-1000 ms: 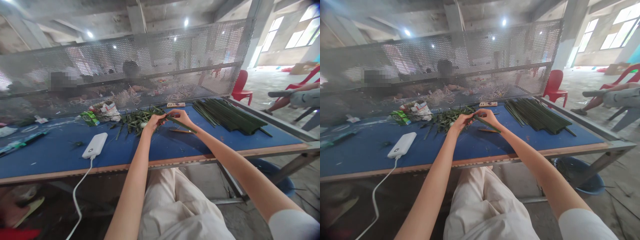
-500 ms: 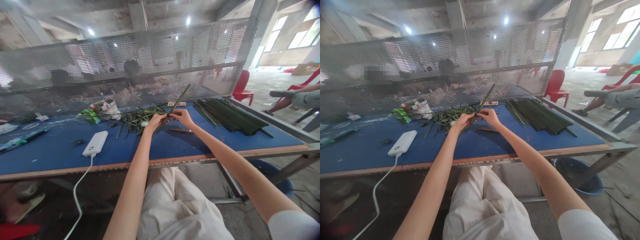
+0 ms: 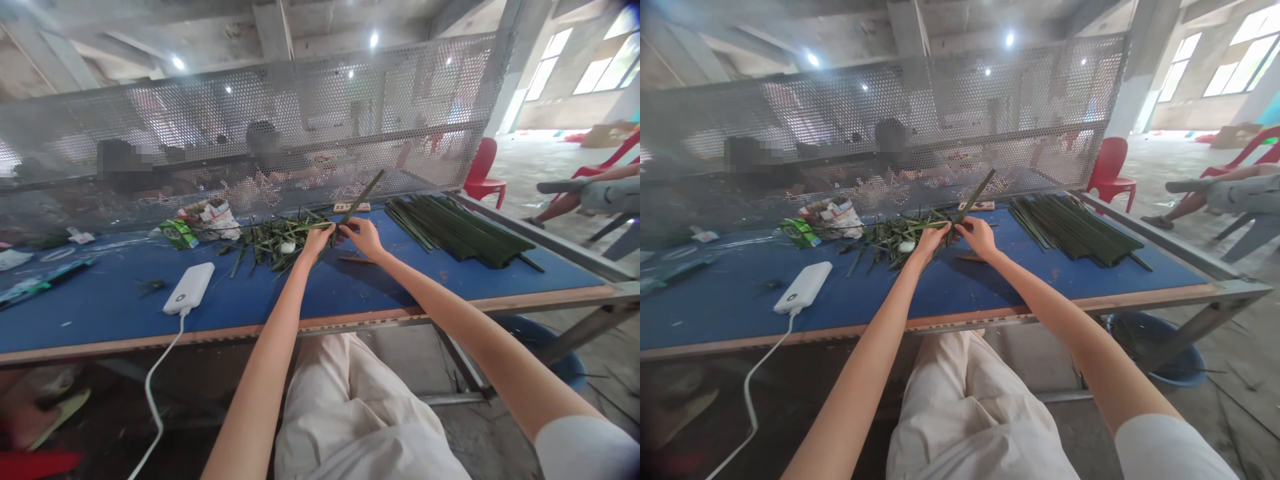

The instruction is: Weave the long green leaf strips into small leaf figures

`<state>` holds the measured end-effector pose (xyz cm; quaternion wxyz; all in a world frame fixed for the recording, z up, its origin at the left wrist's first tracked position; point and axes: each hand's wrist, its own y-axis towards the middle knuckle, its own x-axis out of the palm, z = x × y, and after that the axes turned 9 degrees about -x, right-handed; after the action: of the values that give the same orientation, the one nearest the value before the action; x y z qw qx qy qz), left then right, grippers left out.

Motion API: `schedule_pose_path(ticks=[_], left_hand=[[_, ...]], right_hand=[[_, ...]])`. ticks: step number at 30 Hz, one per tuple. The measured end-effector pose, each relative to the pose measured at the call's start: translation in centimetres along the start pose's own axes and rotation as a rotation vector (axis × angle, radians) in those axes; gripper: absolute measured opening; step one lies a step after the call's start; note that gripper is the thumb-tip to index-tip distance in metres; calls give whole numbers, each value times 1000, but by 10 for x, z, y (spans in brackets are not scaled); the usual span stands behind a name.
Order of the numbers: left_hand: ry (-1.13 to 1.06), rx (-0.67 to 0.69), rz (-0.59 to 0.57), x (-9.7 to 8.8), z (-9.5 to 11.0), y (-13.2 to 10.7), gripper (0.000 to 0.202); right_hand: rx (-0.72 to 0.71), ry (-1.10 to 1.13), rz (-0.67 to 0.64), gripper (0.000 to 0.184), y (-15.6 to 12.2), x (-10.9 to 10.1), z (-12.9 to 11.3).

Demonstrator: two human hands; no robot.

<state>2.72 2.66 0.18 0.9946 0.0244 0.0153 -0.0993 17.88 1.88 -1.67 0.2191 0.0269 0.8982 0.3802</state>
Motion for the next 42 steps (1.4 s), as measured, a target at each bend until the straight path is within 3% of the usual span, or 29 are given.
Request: schedule_pose_path(ticks=[9,19,37,42], left_hand=[[-174,-71,-64,-1,3,1,30],[-109,-63,-20,-1,4,-2,15],[128,65,-8,3,-3,1,13],[73,91,-35,2,-4,0,10]], right_hand=[[-82,67,98,24,4,-1,1],[-72,127,66,27,6,-2,8],[120,105,-14,31,7,-8,14],[197,134,17,30,6,-8,11]])
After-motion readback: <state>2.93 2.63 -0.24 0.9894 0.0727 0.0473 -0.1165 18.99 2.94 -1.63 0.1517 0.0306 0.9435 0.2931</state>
